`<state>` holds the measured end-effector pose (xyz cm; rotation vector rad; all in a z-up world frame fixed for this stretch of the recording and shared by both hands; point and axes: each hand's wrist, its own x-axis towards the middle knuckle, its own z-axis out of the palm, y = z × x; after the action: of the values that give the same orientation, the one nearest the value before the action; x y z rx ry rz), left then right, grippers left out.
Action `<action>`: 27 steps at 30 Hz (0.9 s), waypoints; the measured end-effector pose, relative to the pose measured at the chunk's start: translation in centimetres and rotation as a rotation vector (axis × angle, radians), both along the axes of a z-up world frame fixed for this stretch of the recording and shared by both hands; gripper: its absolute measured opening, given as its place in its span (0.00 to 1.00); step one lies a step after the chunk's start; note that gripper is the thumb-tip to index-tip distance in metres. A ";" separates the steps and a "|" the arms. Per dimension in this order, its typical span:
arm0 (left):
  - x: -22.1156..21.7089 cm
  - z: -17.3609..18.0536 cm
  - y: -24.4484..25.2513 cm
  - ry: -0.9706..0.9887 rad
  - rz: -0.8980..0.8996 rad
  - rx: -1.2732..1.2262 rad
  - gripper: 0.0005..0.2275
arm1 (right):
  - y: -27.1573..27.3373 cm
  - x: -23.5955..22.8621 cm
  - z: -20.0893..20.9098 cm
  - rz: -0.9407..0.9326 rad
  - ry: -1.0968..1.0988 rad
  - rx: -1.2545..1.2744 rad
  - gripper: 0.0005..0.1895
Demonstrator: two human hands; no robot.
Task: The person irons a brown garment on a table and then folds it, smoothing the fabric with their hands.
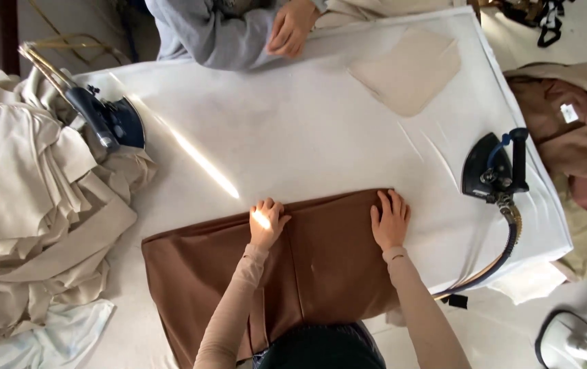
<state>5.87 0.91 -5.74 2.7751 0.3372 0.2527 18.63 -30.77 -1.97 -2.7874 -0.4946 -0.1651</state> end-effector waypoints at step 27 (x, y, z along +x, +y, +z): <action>-24.9 -2.0 22.3 0.010 0.877 -0.394 0.16 | -0.6 0.7 -0.7 0.111 -0.049 0.071 0.21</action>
<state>-19.00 23.25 -7.71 2.0847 1.4210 0.3237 19.34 -31.37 -2.64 -2.6843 -0.6418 -0.2219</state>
